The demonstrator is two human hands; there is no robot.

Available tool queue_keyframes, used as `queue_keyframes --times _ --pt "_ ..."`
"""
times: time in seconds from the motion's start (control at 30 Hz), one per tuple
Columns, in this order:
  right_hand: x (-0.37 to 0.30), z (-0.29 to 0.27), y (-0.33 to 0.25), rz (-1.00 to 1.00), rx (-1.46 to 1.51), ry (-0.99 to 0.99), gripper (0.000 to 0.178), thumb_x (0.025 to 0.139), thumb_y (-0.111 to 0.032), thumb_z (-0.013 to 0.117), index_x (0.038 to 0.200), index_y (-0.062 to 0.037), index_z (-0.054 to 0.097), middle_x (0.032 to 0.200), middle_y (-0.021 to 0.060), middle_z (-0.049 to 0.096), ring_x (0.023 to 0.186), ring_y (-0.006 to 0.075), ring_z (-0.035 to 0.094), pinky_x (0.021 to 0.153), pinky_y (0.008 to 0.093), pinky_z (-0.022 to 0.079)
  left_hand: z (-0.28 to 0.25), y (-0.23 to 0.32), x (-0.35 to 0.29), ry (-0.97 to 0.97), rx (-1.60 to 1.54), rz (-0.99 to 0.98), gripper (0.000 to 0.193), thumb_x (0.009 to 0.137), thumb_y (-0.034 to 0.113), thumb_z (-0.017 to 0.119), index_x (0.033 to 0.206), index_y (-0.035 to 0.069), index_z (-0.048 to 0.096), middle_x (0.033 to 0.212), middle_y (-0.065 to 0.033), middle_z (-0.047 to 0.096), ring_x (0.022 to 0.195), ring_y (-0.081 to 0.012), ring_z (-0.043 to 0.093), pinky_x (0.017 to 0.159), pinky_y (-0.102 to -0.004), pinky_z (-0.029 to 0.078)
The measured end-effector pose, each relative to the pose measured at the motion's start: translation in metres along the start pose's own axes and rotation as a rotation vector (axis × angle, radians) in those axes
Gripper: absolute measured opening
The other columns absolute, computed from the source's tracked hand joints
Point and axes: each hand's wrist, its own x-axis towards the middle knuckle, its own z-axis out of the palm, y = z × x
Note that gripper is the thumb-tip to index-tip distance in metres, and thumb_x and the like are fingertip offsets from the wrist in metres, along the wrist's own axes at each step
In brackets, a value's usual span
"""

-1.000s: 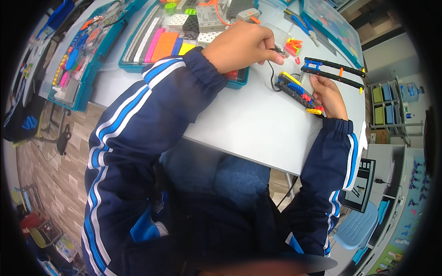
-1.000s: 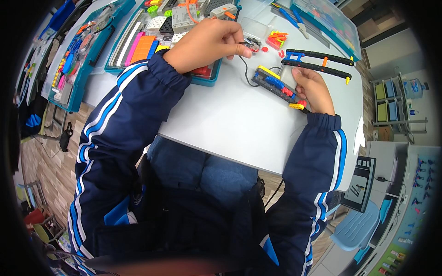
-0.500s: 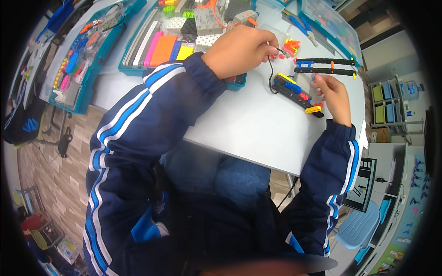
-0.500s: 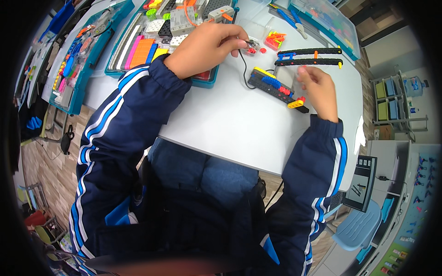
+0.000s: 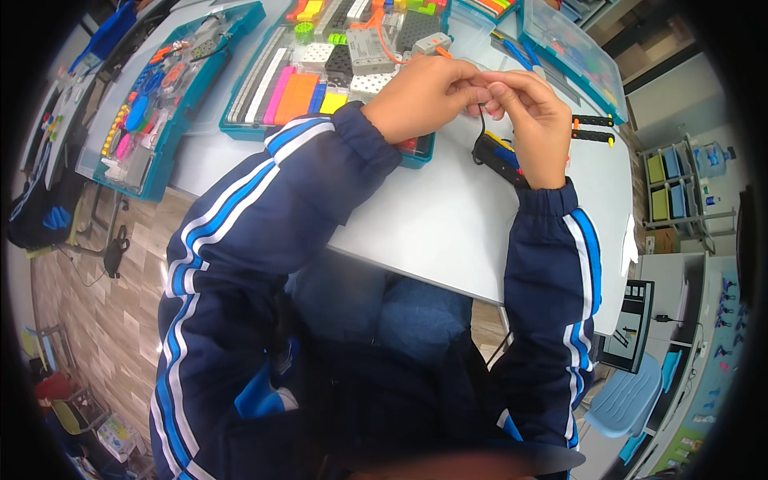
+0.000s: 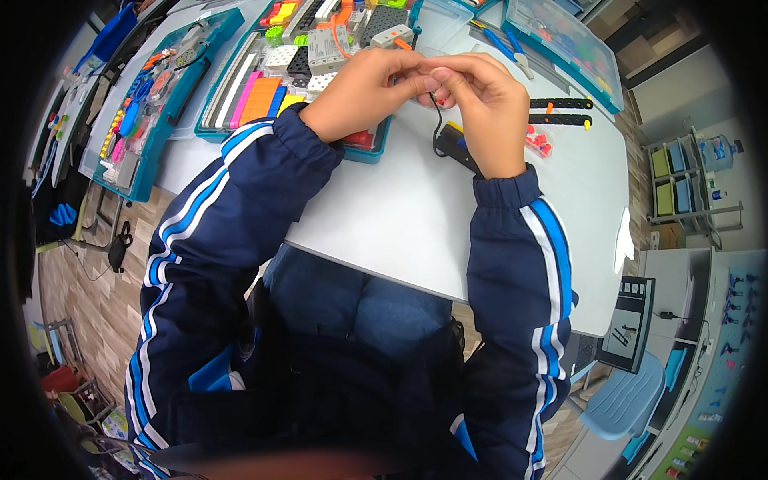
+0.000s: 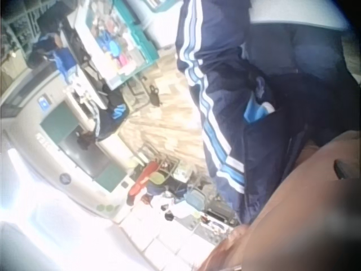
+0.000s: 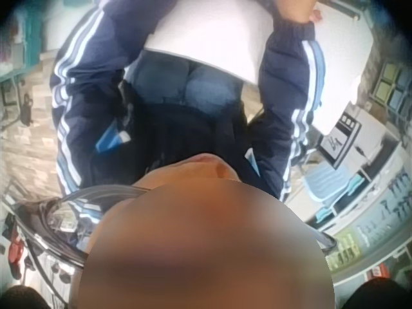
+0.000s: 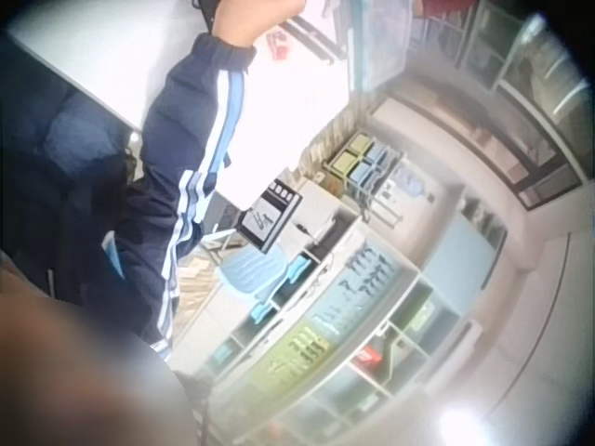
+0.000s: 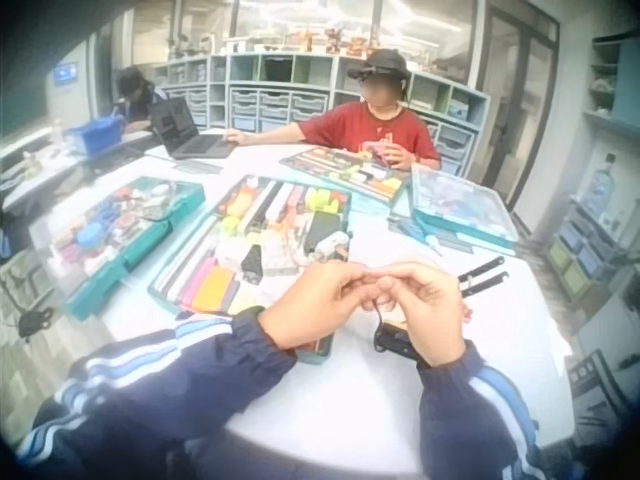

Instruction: The person assembles a small structure using colorful plastic building blocks. They connect beams and connectors by hand, occasionally referencing a laptop screen, and place completed sub-assemblies on the table.

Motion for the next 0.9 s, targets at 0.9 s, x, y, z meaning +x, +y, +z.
queue_keyframes --times 0.9 --pt "-0.02 0.009 -0.009 0.603 0.462 -0.112 0.039 0.094 -0.021 0.061 0.123 0.0058 0.057 0.09 0.0021 0.06 0.058 0.001 0.042 0.047 0.0143 0.031 -0.057 -0.003 0.013 0.073 0.391 0.007 0.016 0.081 -0.002 0.06 0.097 -0.002 0.064 0.086 -0.0183 0.067 0.081 -0.0301 0.064 0.075 -0.0372 0.05"
